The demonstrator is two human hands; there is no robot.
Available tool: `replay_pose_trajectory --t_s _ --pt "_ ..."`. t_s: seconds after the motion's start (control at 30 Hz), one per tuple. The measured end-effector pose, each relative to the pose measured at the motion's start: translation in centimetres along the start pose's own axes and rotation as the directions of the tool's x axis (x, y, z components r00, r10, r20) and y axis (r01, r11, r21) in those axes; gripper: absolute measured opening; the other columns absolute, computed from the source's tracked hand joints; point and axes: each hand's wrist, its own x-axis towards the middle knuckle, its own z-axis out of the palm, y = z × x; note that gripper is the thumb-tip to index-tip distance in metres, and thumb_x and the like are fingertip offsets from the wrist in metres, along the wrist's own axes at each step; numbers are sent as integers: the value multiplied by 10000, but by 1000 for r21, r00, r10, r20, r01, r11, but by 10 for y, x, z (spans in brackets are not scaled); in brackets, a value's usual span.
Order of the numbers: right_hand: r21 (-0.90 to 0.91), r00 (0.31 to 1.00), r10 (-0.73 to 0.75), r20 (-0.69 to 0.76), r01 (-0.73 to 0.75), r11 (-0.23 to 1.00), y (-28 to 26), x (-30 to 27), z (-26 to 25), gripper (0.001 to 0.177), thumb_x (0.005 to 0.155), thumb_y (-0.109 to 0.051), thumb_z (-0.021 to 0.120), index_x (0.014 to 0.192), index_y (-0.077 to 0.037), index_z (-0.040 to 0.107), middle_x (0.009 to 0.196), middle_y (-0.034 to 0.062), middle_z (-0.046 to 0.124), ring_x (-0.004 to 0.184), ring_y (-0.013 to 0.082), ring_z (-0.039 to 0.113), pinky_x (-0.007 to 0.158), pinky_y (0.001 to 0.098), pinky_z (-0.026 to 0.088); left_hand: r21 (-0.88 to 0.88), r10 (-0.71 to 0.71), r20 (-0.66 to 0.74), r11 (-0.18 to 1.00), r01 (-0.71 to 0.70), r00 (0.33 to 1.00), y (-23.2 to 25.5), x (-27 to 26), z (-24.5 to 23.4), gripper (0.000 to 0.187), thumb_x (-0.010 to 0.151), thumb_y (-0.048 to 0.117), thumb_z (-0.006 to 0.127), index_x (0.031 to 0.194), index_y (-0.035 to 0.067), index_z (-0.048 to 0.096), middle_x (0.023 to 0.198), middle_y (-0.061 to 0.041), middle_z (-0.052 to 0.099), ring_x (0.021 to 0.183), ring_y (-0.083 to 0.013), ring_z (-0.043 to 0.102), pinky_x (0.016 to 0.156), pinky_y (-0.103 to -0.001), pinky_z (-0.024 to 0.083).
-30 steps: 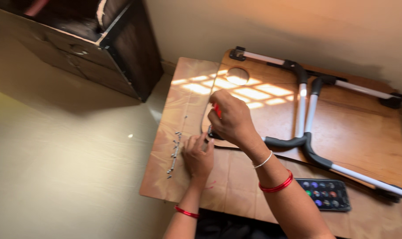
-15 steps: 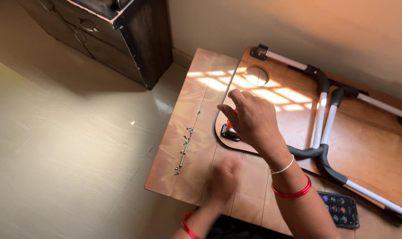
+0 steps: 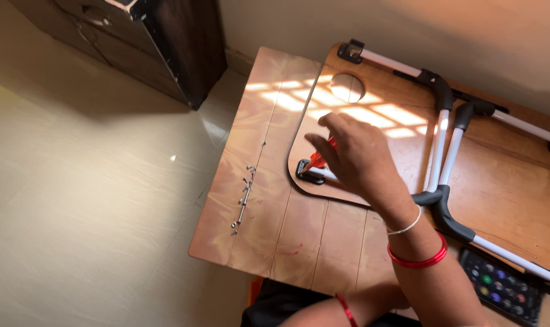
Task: The person uses a red screwdriver to tighten screws into metal brackets on a wooden tabletop, securing the table legs. They flip the tabletop over to access the other side and continue fastening the remaining brackets.
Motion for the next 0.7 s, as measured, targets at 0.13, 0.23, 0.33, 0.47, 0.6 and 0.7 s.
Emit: replay_pose_trajectory --t_s 0.13,0.23,0.33,0.47,0.6,0.7 --pt "101 996 79 33 -82 992 -3 2 -4 289 950 -217 761 1057 11 617 741 146 630 652 329 626 583 430 485 52 48 -40 998 -46 998 7 4 -6 501 766 262 831 1196 78 652 1268 -102 643 1222 -337 541 1008 -501 411" --pt "118 997 72 35 -76 990 -3 2 -1 338 912 -203 783 1095 23 612 778 167 624 674 335 623 598 425 489 133 103 -75 987 -93 992 7 8 -19 536 766 266 835 1228 75 640 1283 -105 636 1234 -340 532 1013 -505 407" --pt "59 1000 0 23 -1 998 3 8 6 279 904 -165 791 1029 13 617 837 176 632 729 343 630 638 425 486 260 196 -108 952 -163 975 5 15 -33 572 766 271 838 1259 71 628 1298 -107 630 1247 -344 524 1017 -509 402" --pt "151 982 -155 108 137 979 14 16 0 234 915 -150 759 1049 -11 628 910 152 662 808 295 677 678 374 515 434 323 -113 867 -245 940 0 26 -54 619 767 276 843 1301 66 611 1318 -110 621 1263 -349 514 1023 -514 396" --pt "240 962 -212 174 167 956 20 18 -11 205 980 -196 743 1036 -36 628 873 109 694 767 248 706 640 342 518 488 383 -58 816 -309 922 4 37 -62 730 728 313 863 1344 49 572 1368 -116 582 1335 -350 465 1060 -536 345" --pt "-233 995 58 86 -37 972 14 11 -2 335 952 -284 782 1097 -1 673 681 121 646 619 302 652 543 405 461 484 328 15 824 -294 945 5 37 -63 841 686 385 880 1380 52 542 1386 -117 558 1367 -359 431 1080 -550 308"
